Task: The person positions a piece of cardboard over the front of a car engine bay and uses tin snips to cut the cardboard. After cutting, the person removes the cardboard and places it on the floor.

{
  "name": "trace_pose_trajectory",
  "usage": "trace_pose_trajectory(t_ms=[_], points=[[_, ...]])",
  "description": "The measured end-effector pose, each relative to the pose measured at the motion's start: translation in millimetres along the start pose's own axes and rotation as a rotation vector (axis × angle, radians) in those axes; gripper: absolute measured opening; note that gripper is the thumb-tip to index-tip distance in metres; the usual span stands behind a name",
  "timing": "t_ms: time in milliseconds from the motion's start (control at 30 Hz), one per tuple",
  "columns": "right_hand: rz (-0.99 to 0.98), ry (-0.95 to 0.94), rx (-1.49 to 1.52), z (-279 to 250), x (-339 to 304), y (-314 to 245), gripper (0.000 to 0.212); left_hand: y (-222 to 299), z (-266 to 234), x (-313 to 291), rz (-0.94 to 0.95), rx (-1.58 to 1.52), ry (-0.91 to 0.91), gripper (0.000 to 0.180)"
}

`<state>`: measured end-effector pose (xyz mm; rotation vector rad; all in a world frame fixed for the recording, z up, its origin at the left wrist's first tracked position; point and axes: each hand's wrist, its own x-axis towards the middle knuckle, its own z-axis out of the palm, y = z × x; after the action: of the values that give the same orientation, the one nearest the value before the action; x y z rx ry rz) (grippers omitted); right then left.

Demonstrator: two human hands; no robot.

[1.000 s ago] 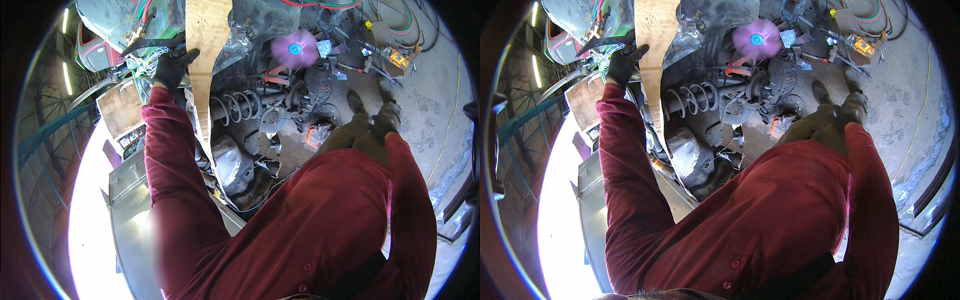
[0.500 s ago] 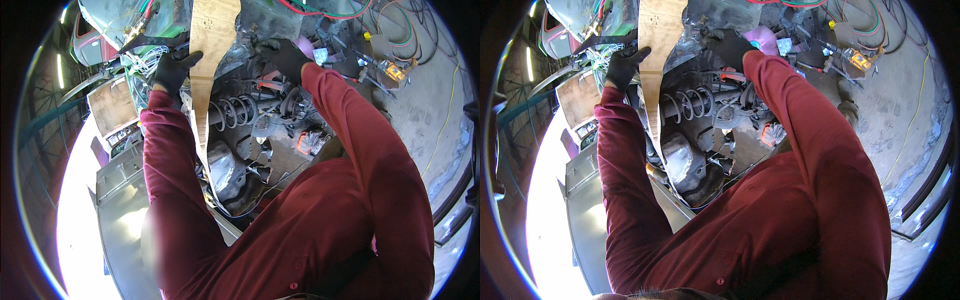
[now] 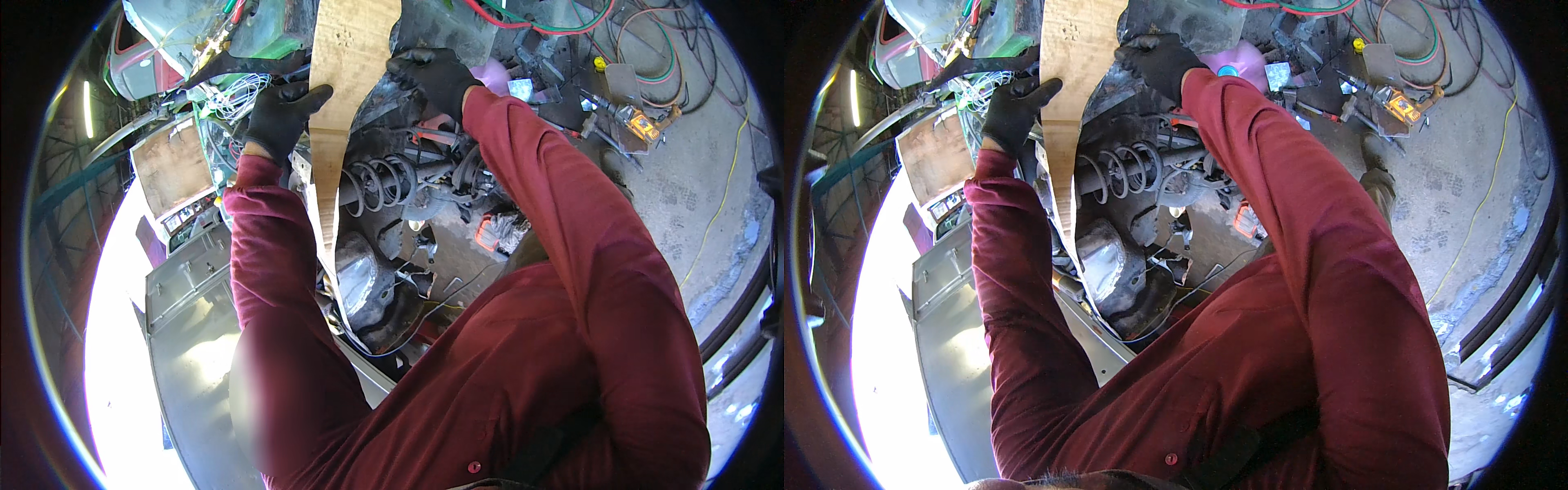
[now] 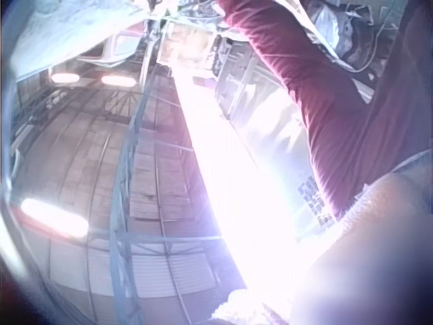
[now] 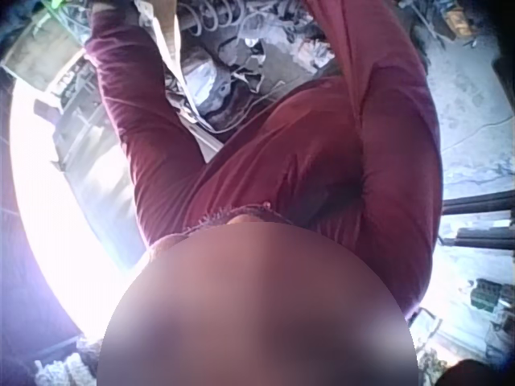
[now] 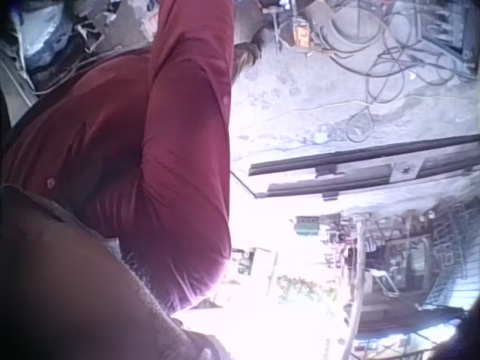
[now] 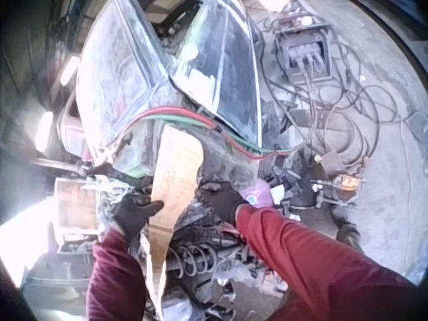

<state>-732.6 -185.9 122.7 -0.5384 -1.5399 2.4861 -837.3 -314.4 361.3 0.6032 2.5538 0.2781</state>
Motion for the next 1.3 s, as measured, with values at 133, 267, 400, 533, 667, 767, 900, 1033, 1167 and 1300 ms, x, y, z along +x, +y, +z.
trace_pose_trajectory(t_ms=[133, 267, 400, 533, 667, 767, 900, 1033, 1167, 1300], points=[[-0.017, -0.004, 0.012, -2, 0, -2, 0.028, -4, -1, 2, -0.002, 0.011, 0.000, 0.028], [-0.064, 0.048, -0.124, -3, -3, -8, 0.028, -5, -1, 5, 0.024, -0.001, -0.005, 0.034], [-0.020, 0.065, -0.192, -1, 1, -9, 0.026, -6, -1, 3, 0.060, -0.017, 0.000, 0.030], [0.078, 0.058, -0.172, 2, 8, -1, 0.024, -9, -1, 0, 0.133, 0.007, -0.023, 0.029], [-0.135, 0.045, -0.311, 3, 7, -1, 0.024, -14, 8, -1, 0.187, -0.080, 0.031, 0.030], [0.126, 0.064, -0.013, 3, 3, -11, 0.025, -14, 16, -11, 0.158, -0.063, 0.086, 0.033], [0.064, 0.060, -0.196, 2, -2, -24, 0.031, -10, 21, -31, 0.089, 0.131, 0.184, 0.043], [0.011, 0.047, -0.255, 1, -3, -22, 0.038, -13, 28, -42, 0.010, 0.005, 0.185, 0.047], [0.024, 0.060, -0.209, 4, -1, -14, 0.041, -26, 41, -41, 0.051, -0.092, 0.242, 0.043], [-0.023, 0.033, -0.201, 1, -3, -14, 0.043, -37, 45, -39, 0.117, -0.126, 0.272, 0.039]])
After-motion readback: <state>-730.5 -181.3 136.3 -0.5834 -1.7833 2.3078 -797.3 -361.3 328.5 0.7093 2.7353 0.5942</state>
